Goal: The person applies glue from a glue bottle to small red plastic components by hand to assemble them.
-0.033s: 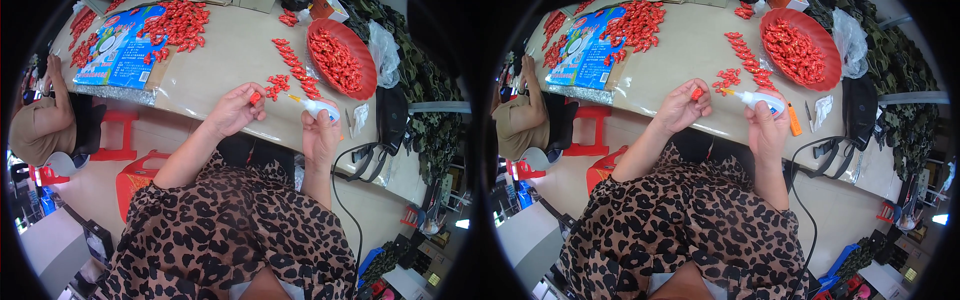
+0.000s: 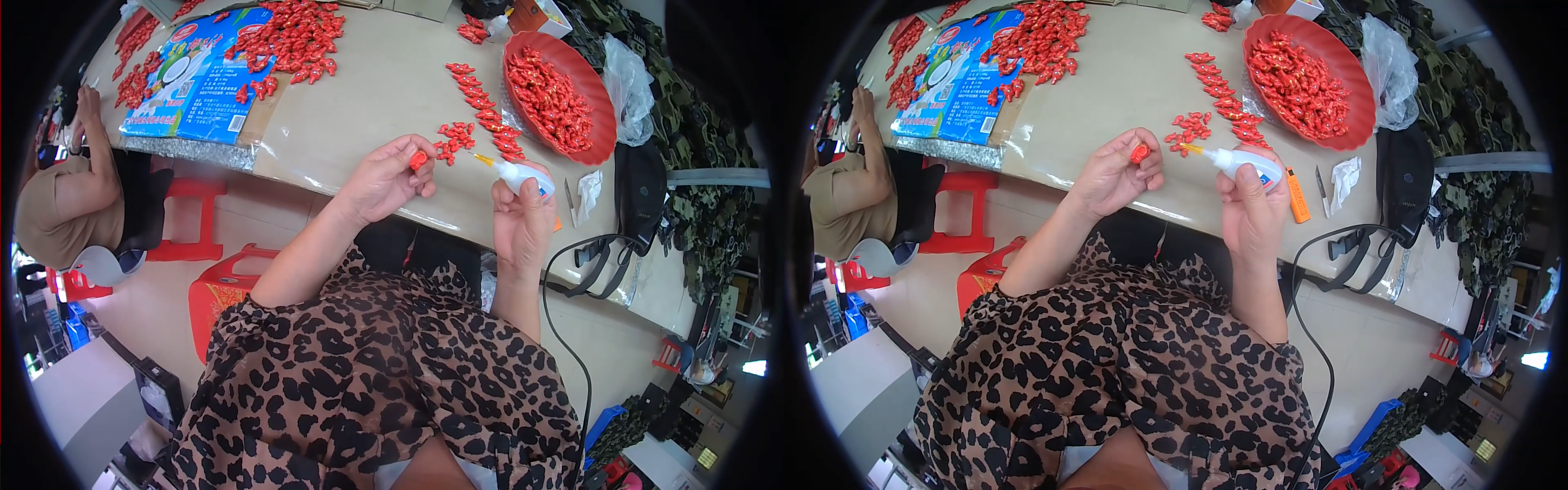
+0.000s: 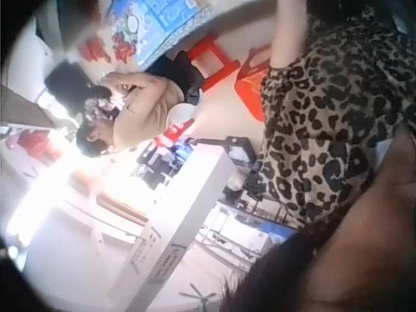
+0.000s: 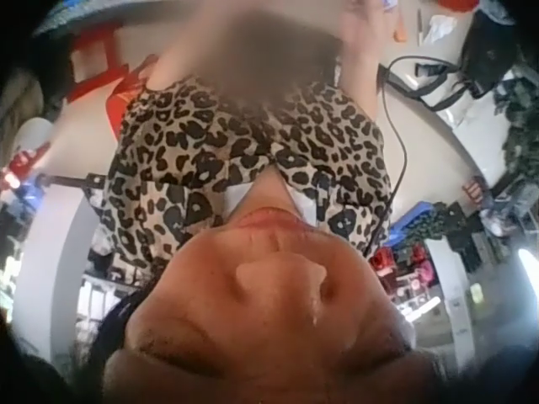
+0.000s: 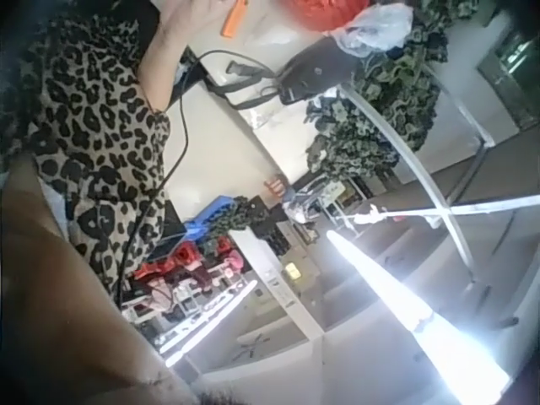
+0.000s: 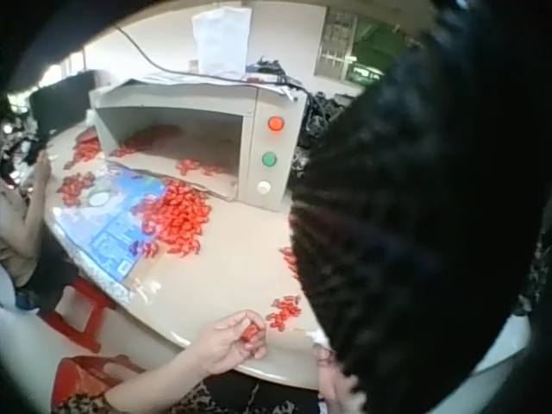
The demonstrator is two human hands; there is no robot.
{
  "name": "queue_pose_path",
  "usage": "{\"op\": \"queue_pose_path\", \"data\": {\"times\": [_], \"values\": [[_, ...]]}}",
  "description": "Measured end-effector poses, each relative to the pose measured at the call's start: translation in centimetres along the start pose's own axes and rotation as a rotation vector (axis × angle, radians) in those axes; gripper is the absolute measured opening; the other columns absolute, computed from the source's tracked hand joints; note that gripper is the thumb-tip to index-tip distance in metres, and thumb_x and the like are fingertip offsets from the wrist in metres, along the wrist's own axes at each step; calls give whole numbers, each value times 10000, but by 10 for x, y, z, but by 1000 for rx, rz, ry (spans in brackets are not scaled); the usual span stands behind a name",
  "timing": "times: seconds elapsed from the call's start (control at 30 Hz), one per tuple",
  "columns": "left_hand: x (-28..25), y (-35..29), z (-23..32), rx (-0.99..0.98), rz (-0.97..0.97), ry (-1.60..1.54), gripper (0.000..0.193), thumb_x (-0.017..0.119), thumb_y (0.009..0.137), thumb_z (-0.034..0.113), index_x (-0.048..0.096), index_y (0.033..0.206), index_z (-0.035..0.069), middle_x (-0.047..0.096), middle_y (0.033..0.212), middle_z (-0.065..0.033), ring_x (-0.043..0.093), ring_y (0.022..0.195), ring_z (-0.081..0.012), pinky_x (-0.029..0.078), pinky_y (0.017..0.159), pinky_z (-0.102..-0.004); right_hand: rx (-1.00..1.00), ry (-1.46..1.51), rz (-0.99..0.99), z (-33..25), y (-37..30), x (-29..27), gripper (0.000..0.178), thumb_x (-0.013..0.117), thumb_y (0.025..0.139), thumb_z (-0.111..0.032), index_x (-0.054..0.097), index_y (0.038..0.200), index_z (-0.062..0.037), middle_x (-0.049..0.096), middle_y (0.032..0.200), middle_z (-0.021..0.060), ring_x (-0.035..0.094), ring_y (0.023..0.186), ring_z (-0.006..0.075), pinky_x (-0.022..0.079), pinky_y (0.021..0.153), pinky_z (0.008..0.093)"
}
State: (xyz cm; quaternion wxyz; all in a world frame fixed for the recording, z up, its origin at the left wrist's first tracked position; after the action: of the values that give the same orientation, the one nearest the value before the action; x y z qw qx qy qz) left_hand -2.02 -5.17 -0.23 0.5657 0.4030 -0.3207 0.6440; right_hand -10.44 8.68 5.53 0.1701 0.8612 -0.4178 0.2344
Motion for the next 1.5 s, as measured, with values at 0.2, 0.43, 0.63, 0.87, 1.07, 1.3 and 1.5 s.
{"op": "queue_pose_path", "data": {"times": [0.2, 0.43, 0.63, 0.87, 1.07, 1.3, 1.5], "values": [[1, 0, 1, -8, -30, 4, 208, 396, 870, 229, 459, 895, 33, 361, 630, 1, 351, 578, -92, 345, 582, -262, 156, 249, -9, 11, 4, -7, 345, 592, 766, -204, 455, 997, 12, 483, 778, 50, 371, 600, 93, 291, 516, 207], [0, 1, 1, 11, 21, 2, 206, 393, 873, 221, 463, 915, 32, 371, 649, -3, 357, 582, -95, 354, 584, -263, 234, 337, 18, 24, 3, -10, 394, 642, 719, -176, 466, 1033, -15, 514, 840, 77, 463, 716, 133, 376, 560, 224], [-1, 1, 0, 19, 44, 3, 215, 385, 878, 221, 471, 944, 35, 384, 671, -7, 374, 621, -99, 357, 595, -265, 151, 58, -134, 21, 10, -19, 377, 636, 721, -140, 463, 1033, -18, 547, 820, 95, 528, 740, 169, 432, 665, 283], [0, 1, 1, 35, 54, -28, 202, 397, 874, 194, 473, 960, 28, 430, 726, -20, 398, 653, -109, 365, 618, -269, 86, -369, -53, 11, 19, -15, 240, 561, 763, -61, 457, 972, -4, 558, 882, 111, 558, 815, 183, 430, 711, 280], [-3, 0, 2, 76, 45, -71, 180, 407, 867, 155, 465, 969, 20, 460, 773, -32, 412, 678, -114, 367, 630, -270, 98, -752, 11, 25, 21, -15, 264, 615, 714, -74, 470, 930, -32, 557, 772, 62, 522, 722, 109, 405, 628, 229], [-2, 0, 2, 87, 44, -94, 169, 415, 861, 136, 464, 974, 19, 478, 796, -39, 421, 683, -116, 367, 628, -268, -60, -1279, -29, 36, 24, -4, 207, 679, 625, -167, 585, 742, -25, 559, 712, 90, 558, 643, 208, 417, 565, 301], [-4, 1, 1, 90, 7, -78, 177, 418, 863, 140, 466, 978, 15, 490, 840, -41, 427, 684, -109, 390, 649, -283, -71, -1619, -65, 33, 27, 10, 231, 642, 653, -232, 585, 761, -35, 561, 741, 120, 551, 686, 289, 421, 599, 366]]}}
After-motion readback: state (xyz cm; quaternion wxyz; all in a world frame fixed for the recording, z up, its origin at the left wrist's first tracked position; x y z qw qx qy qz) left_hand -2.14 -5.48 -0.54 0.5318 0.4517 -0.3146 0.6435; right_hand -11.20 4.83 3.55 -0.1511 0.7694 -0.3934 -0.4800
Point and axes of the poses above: each hand's wrist, its own y-axis towards the middle knuckle, its own x-axis out of the palm, z = x × y, the point moved 3 cm from there along y, towards the middle knuckle
